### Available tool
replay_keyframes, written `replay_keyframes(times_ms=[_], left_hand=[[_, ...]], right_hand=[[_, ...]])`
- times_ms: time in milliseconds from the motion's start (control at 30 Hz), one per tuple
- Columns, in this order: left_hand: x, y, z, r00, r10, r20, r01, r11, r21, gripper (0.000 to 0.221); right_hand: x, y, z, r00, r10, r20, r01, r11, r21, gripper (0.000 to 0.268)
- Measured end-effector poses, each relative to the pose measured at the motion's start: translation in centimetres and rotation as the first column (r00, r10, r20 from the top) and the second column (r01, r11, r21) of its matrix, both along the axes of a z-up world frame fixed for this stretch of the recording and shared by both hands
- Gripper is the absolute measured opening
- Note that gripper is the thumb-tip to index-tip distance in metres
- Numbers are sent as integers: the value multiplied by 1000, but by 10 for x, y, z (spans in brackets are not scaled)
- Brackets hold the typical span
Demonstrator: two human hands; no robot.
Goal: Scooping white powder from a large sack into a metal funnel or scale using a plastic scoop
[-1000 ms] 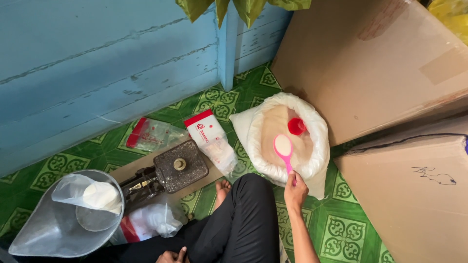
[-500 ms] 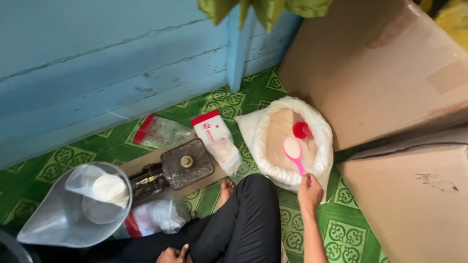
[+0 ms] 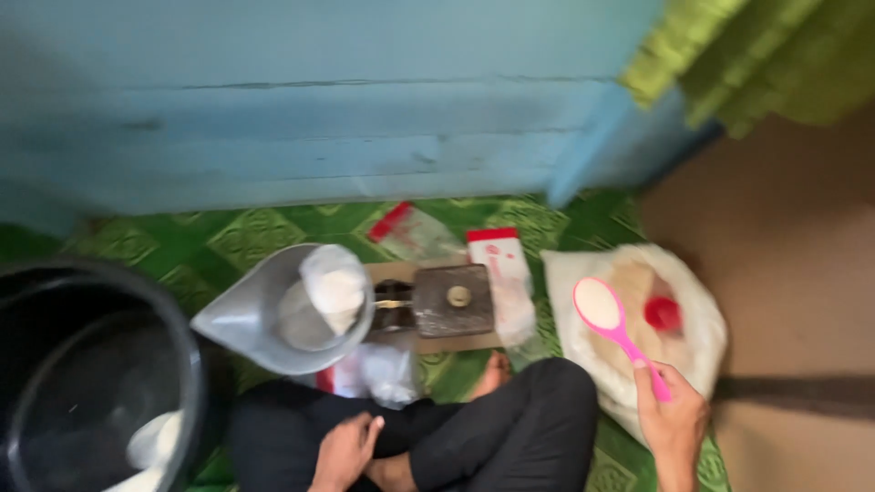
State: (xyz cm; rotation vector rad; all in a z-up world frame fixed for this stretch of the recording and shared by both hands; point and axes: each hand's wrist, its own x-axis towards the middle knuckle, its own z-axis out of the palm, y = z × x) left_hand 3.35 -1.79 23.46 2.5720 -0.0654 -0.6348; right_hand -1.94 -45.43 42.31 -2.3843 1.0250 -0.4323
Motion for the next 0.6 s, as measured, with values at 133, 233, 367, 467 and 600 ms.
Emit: replay_keyframes(times_ms=[133, 233, 367, 467, 600], left_hand=[[33, 40, 30, 930, 107, 352, -105, 994, -25, 26], [44, 75, 13, 898, 96, 430, -190, 964, 183, 25], [53, 98, 1, 839, 173, 516, -287, 946, 149, 19], [58, 99, -4, 834, 199, 515, -314, 938, 144, 23], [60, 97, 5, 843, 250, 476, -344, 931, 120, 22]], right_hand=[[41, 48, 25, 991, 126, 49, -129, 990, 60, 25], [72, 88, 42, 954, 276, 118, -286, 955, 79, 22], [117, 135, 65, 905, 420, 72, -426, 891, 159, 21], [149, 156, 77, 867, 496, 44, -495, 851, 172, 23], [189, 169, 92, 812, 582, 24, -576, 796, 186, 31]])
